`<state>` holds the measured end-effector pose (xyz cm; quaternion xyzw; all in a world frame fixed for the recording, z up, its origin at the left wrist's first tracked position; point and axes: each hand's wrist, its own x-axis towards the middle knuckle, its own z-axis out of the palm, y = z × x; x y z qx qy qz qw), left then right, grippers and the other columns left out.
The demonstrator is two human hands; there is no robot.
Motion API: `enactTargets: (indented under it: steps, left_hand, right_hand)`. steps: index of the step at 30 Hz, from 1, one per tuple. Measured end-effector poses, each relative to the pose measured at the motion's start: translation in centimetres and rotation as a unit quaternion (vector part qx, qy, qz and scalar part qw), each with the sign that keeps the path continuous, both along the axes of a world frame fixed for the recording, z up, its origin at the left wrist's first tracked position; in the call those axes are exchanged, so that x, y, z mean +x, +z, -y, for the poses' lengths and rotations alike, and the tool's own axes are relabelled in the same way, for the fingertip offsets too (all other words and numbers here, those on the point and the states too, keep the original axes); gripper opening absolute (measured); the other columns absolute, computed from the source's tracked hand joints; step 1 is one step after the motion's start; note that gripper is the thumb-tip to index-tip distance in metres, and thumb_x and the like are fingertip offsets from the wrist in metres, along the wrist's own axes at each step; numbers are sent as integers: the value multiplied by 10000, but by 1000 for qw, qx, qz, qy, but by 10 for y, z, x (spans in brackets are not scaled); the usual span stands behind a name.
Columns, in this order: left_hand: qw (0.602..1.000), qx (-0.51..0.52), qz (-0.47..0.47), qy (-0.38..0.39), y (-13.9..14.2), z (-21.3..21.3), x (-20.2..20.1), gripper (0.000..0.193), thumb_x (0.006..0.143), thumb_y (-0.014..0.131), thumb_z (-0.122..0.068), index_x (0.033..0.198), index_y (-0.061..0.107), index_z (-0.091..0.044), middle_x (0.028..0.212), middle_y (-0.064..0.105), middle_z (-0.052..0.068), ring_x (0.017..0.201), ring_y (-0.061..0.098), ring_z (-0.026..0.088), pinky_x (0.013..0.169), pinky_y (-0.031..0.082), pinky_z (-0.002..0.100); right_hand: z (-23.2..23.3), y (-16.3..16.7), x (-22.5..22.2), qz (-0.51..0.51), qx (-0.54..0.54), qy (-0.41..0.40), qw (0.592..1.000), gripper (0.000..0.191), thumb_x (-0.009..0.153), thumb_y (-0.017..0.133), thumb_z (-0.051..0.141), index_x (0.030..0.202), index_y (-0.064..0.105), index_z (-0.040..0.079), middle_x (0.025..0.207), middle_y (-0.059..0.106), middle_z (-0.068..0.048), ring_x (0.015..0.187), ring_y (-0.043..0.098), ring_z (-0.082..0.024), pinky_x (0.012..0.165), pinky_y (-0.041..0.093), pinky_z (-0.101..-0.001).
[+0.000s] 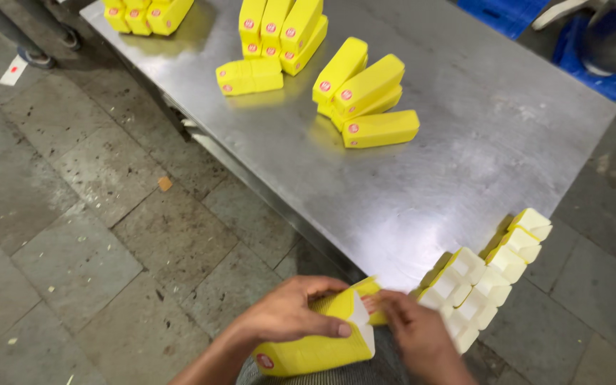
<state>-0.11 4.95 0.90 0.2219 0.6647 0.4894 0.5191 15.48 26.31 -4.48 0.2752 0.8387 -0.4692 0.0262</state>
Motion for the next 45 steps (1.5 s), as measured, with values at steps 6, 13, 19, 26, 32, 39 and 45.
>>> enactTargets:
  steps: [6,13,19,26,32,39,45]
  left_hand:
    - [1000,-1,16,18,2,-1,5,764,674,867,-409,1298,650,-24,1180,762,86,1075,705,173,944,545,302]
    - [1000,-12,-19,7,-4,4,4,705,720,871,-333,1317,623,-51,1172,740,70,1063,693,135,950,542,293]
    - [996,81,34,-24,-5,2,-1,647,760,856,-239,1322,566,-104,1150,718,84,1050,654,131,942,529,304]
    - [998,17,25,-50,5,-28,1,551,758,841,-234,1258,649,-102,1156,733,43,1090,668,123,961,518,284]
    - [998,-44,48,-19,-13,-64,8,531,753,850,-222,1232,644,-118,1078,744,51,997,691,142,899,553,305]
    - [987,-106,118,39,-42,-89,-3,444,806,804,-231,1202,659,-91,958,791,95,885,712,162,821,571,317]
    - [986,-105,130,20,-65,-118,9,472,809,823,-210,1223,628,-95,1013,777,94,957,724,138,889,573,312]
  right_hand:
    - [16,-16,3,62,-96,23,993,197,888,752,209,1051,764,97,738,742,-67,662,626,-111,635,521,-311]
    - [-11,-13,-18,-64,-246,-67,965,117,846,677,131,935,682,54,748,748,-32,669,673,-90,599,550,-297]
    - [-15,-42,-11,-41,70,-3,997,142,840,741,167,946,753,73,663,732,-75,555,676,-140,556,553,-309]
    - [-42,-82,21,-167,-27,176,970,247,858,837,161,1035,798,-8,1276,616,-232,1089,671,-286,870,563,-395]
    - [-87,-60,40,55,12,46,997,348,883,778,335,783,721,6,1082,742,-194,1116,703,-242,935,551,-367]
    - [-281,-22,5,-9,298,-30,954,337,829,767,296,1083,641,115,1459,500,-169,1173,598,-394,945,502,-455]
    - [-355,-59,-42,177,209,7,962,379,858,724,246,1186,565,147,1380,532,-56,1152,639,-307,988,516,-435]
